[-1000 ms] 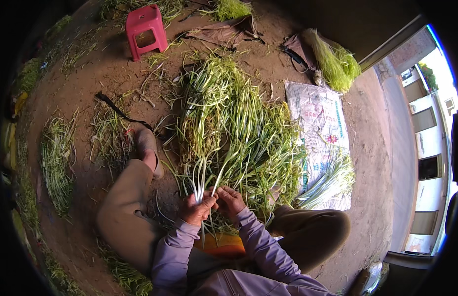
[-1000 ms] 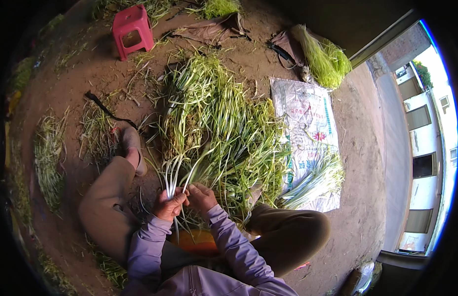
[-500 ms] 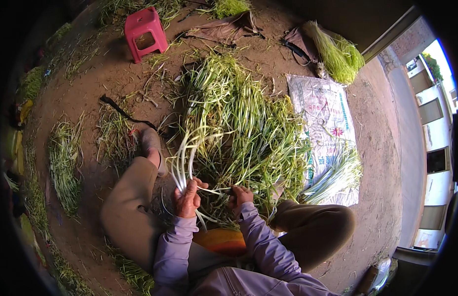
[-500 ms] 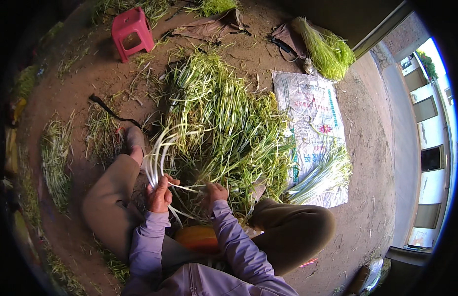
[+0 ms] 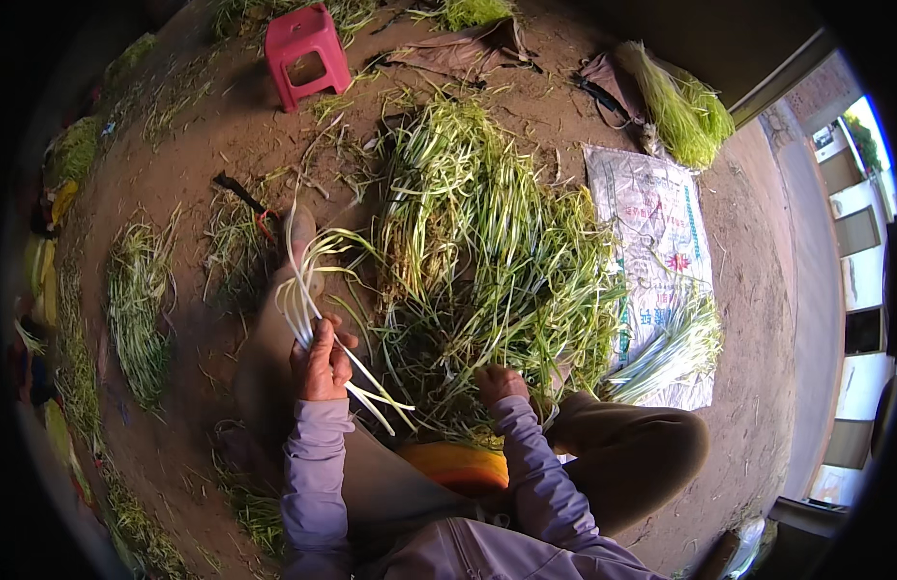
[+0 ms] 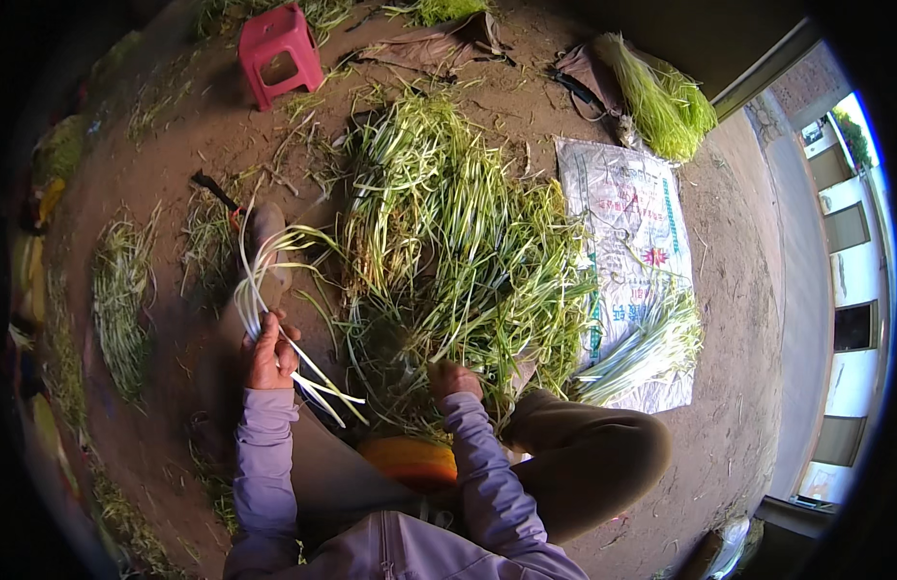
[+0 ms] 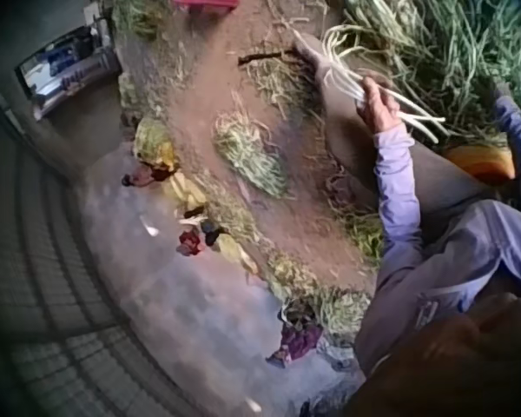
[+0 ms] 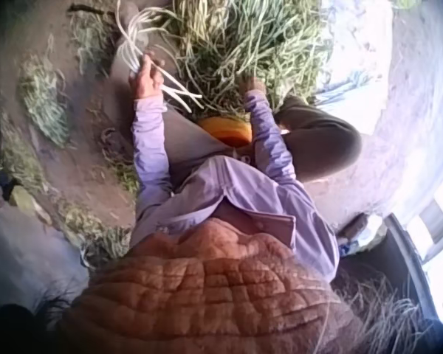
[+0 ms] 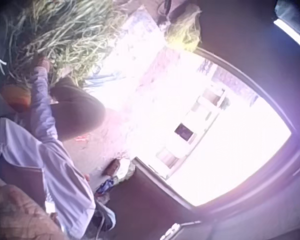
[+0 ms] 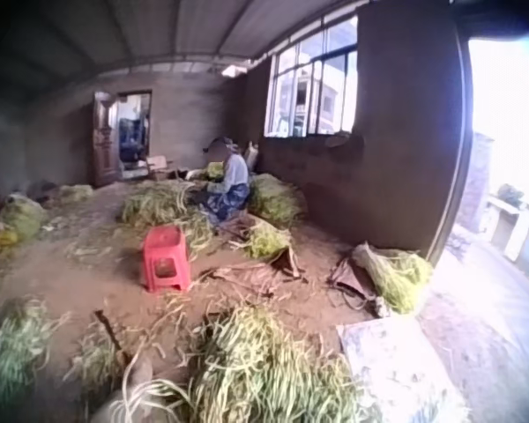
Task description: The person sits on the ground and trims the ends of long green vegetables by hand, separating the cut pieces from the main stalks. The trimmed vegetables are placed into a pile on the floor.
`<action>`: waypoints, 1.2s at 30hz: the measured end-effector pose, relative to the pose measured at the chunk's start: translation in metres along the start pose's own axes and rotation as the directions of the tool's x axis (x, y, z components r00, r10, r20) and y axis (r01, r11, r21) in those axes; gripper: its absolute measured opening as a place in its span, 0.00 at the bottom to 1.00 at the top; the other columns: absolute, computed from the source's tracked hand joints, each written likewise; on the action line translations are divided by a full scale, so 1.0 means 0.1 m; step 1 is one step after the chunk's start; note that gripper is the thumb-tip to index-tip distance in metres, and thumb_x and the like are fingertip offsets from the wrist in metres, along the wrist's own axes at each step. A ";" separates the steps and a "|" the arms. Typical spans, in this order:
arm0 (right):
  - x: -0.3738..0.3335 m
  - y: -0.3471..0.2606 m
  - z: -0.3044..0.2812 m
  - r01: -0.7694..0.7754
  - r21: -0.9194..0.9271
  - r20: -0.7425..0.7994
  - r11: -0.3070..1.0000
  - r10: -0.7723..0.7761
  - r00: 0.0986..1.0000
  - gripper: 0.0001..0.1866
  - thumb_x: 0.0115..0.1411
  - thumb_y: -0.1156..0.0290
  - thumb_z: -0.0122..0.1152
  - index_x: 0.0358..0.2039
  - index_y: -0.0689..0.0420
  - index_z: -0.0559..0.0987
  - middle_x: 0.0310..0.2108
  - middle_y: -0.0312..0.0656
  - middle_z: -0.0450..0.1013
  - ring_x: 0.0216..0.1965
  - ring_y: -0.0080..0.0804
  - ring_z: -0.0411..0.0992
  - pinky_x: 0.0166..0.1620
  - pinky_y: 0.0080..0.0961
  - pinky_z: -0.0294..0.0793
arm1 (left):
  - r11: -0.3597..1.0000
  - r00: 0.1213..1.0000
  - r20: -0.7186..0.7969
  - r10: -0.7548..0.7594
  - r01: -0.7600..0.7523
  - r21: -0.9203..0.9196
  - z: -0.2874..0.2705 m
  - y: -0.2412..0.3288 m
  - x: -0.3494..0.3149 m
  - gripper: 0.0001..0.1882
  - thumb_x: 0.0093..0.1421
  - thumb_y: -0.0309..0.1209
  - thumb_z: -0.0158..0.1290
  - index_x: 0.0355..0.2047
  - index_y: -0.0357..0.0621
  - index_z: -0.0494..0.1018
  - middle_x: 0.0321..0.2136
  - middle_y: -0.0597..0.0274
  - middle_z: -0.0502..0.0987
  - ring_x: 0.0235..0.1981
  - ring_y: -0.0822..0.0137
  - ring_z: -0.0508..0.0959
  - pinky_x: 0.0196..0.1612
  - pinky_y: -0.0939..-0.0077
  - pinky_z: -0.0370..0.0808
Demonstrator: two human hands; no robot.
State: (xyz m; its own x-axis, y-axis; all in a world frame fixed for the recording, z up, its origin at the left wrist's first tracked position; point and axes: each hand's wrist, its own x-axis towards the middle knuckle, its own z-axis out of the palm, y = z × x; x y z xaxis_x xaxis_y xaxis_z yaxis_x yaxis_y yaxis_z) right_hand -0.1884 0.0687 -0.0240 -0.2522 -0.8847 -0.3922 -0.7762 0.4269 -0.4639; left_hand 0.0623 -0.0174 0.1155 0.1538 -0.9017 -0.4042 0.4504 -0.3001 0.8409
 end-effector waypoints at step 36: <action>0.28 0.13 -0.19 -0.096 0.995 0.070 0.017 0.563 0.824 0.08 0.57 0.64 0.52 0.27 0.55 0.74 0.19 0.34 0.68 0.08 0.20 0.57 0.08 0.18 0.53 | 0.985 0.980 -0.104 -0.171 0.166 -0.057 -0.35 -0.49 0.21 0.16 0.54 0.46 0.51 0.31 0.46 0.70 0.14 0.72 0.66 0.07 0.84 0.56 0.09 0.89 0.47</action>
State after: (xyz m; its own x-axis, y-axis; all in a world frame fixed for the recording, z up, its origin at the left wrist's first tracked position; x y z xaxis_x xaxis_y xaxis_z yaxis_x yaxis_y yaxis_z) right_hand -0.2167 0.0462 -0.0263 -0.6041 -0.4755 -0.6395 0.5862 0.2785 -0.7608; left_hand 0.0742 -0.0105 0.0536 0.1649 -0.8000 -0.5770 0.5192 -0.4270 0.7404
